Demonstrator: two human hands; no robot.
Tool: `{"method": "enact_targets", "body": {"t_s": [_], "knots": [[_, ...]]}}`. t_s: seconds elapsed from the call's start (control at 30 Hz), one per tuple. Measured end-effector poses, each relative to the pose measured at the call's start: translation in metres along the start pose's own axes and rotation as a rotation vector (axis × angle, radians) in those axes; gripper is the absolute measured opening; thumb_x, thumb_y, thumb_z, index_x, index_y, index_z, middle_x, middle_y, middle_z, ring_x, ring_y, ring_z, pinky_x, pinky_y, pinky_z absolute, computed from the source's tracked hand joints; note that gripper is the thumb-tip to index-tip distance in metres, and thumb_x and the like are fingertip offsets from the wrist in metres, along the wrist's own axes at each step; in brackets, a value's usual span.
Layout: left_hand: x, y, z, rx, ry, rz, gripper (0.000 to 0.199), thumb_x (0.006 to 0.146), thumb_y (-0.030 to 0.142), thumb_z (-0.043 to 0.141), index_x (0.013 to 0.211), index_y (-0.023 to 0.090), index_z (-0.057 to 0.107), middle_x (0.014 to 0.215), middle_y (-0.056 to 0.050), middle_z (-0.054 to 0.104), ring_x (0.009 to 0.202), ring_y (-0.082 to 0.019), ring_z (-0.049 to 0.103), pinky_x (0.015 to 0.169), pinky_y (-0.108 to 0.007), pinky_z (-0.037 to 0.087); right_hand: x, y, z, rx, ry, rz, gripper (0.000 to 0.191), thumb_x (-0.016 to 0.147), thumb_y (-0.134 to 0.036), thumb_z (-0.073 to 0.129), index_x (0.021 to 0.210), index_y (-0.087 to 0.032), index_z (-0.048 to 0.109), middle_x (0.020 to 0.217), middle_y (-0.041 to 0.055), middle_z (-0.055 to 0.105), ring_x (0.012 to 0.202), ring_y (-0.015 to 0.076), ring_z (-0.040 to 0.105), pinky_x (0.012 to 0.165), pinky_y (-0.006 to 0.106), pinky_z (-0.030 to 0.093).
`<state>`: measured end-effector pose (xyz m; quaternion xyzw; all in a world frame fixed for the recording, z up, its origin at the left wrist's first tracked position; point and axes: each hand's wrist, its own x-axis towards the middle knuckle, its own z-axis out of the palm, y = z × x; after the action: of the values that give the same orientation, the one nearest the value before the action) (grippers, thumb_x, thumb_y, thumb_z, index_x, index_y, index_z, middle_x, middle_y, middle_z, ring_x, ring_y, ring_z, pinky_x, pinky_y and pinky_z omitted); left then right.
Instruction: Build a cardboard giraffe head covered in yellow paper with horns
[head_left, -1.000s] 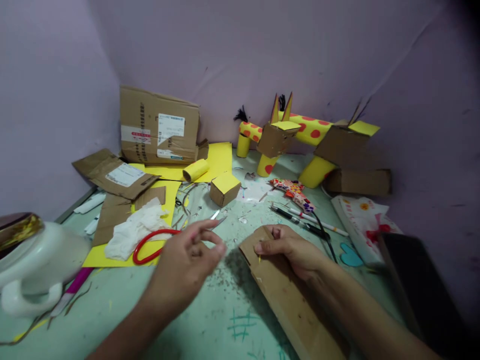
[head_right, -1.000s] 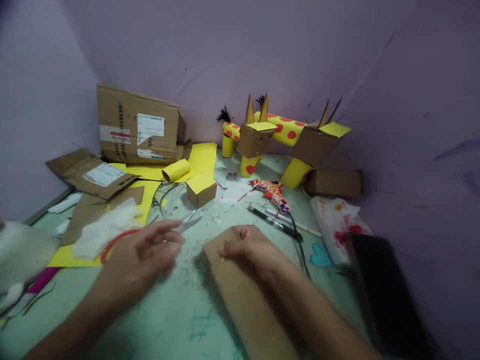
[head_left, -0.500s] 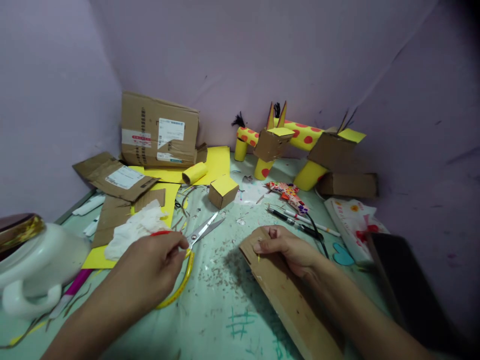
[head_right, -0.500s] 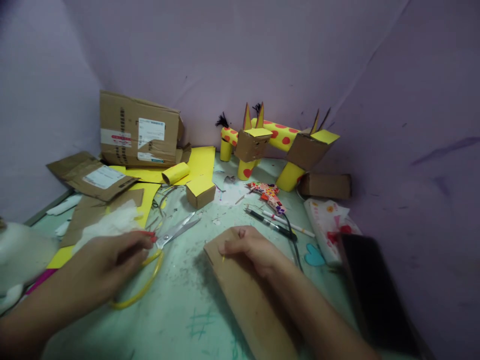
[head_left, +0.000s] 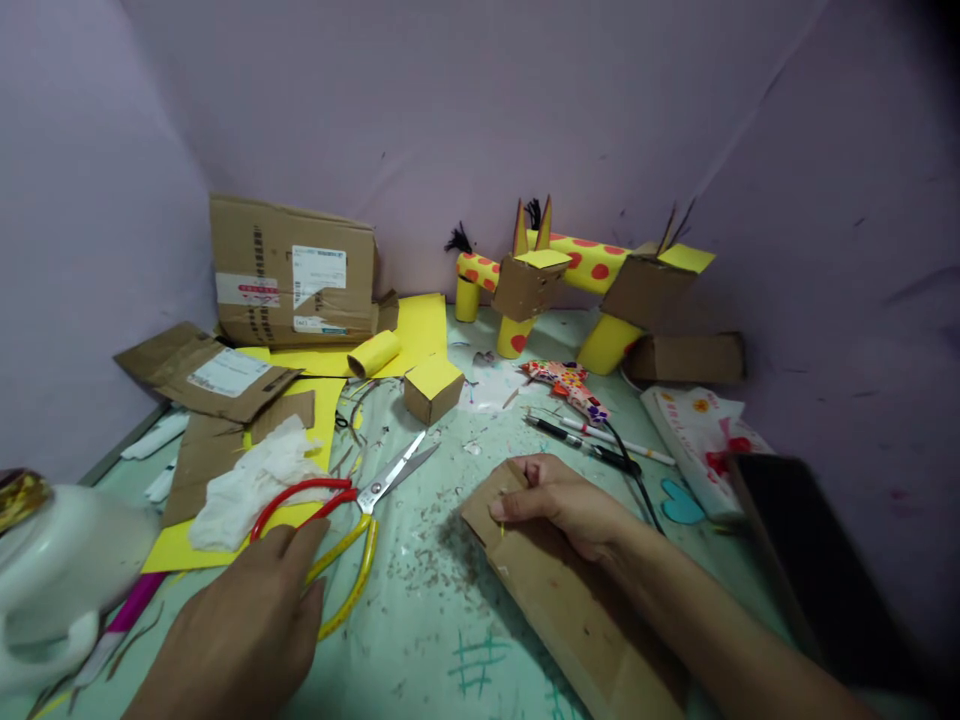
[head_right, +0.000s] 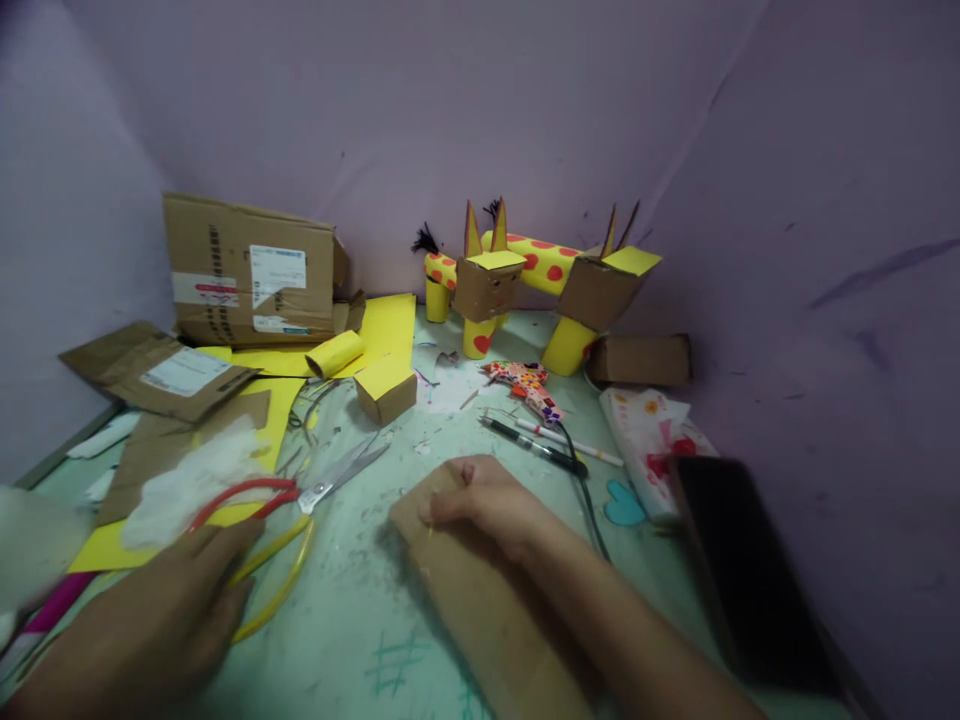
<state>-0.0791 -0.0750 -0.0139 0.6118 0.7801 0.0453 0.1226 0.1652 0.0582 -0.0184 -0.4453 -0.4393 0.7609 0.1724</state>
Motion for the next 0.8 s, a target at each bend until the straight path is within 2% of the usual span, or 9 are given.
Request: {"method": "enact_targets", "body": {"t_s": [0.07,0.1,0.13,0.23,0.3,0.33,0.47,0.63,0.8], "knots": [[-0.001,0.016,-0.004,-0.147,0.065,0.0,0.041,0.075,0.04,0.048,0.109,0.02,0.059,0.106,-0.013,0.062,0.096,-0.032,0.059,0.078,-0.041,0.047,-0.001,0.0,0.001,-0.034,0.017,0.004,0.023,0.046,-0.02,0.073,0.065,-0.014,0.062,0.059,0.0007,0.065,0.051,0.0144,0.058,0.05,0.026,0.046],[0.0,0.028,-0.006,-0.266,0.101,-0.013,0.042,0.076,0.043,0.048,0.11,0.019,0.058,0.099,-0.012,0.063,0.092,-0.029,0.06,0.077,-0.039,0.048,-0.001,0.0,0.001,-0.045,0.019,0.0,0.024,0.046,-0.021,0.073,0.066,-0.014,0.062,0.06,0.0012,0.065,0.052,0.0148,0.058,0.051,0.026,0.046],[0.002,0.04,-0.007,-0.422,0.063,-0.033,0.045,0.075,0.044,0.051,0.11,0.018,0.056,0.088,-0.009,0.063,0.08,-0.025,0.061,0.071,-0.036,0.049,-0.001,0.0,0.002,-0.047,0.015,-0.006,0.024,0.047,-0.021,0.073,0.068,-0.013,0.062,0.061,0.0017,0.066,0.052,0.0151,0.059,0.052,0.027,0.046],[0.012,0.076,-0.004,-0.951,-0.218,-0.109,0.049,0.064,0.036,0.062,0.108,0.016,0.055,0.088,-0.006,0.062,0.064,-0.017,0.06,0.055,-0.028,0.049,-0.003,0.001,0.004,-0.018,-0.024,-0.031,0.024,0.05,-0.022,0.073,0.07,-0.014,0.062,0.061,0.0011,0.065,0.052,0.0139,0.058,0.052,0.026,0.046],[0.021,0.09,0.003,-1.184,-0.301,-0.164,0.047,0.058,0.032,0.066,0.1,0.013,0.057,0.075,-0.003,0.062,0.052,-0.012,0.055,0.049,-0.025,0.046,-0.004,0.002,0.006,-0.014,-0.031,-0.039,0.023,0.051,-0.022,0.072,0.069,-0.014,0.06,0.059,-0.0001,0.064,0.05,0.0131,0.057,0.051,0.025,0.045],[0.025,0.093,0.007,-1.257,-0.305,-0.179,0.042,0.057,0.031,0.066,0.094,0.012,0.058,0.067,-0.001,0.061,0.048,-0.011,0.054,0.047,-0.024,0.045,-0.004,0.002,0.007,-0.017,-0.032,-0.037,0.022,0.051,-0.022,0.072,0.068,-0.015,0.059,0.058,-0.0005,0.063,0.05,0.0133,0.057,0.051,0.025,0.045],[0.03,0.092,0.019,-1.344,-0.252,-0.205,0.025,0.059,0.029,0.065,0.076,0.012,0.06,0.046,0.002,0.056,0.04,-0.01,0.051,0.042,-0.022,0.042,-0.003,0.005,0.009,-0.031,-0.052,-0.023,0.022,0.052,-0.023,0.072,0.068,-0.014,0.059,0.056,-0.0003,0.061,0.051,0.0148,0.058,0.051,0.027,0.045],[0.026,0.09,0.02,-1.328,-0.264,-0.208,0.025,0.061,0.03,0.063,0.075,0.01,0.061,0.042,0.002,0.057,0.037,-0.009,0.049,0.041,-0.022,0.042,0.0,0.009,0.009,-0.005,-0.09,-0.035,0.022,0.055,-0.023,0.072,0.068,-0.013,0.058,0.06,0.0022,0.064,0.05,0.0136,0.056,0.051,0.026,0.044],[0.026,0.089,0.029,-1.404,-0.237,-0.177,0.025,0.062,0.033,0.064,0.074,0.012,0.058,0.042,0.001,0.059,0.035,-0.01,0.051,0.038,-0.022,0.044,-0.001,0.008,0.011,-0.052,-0.054,-0.061,0.022,0.054,-0.024,0.071,0.068,-0.013,0.058,0.06,0.0027,0.063,0.053,0.016,0.058,0.052,0.027,0.044]]}}
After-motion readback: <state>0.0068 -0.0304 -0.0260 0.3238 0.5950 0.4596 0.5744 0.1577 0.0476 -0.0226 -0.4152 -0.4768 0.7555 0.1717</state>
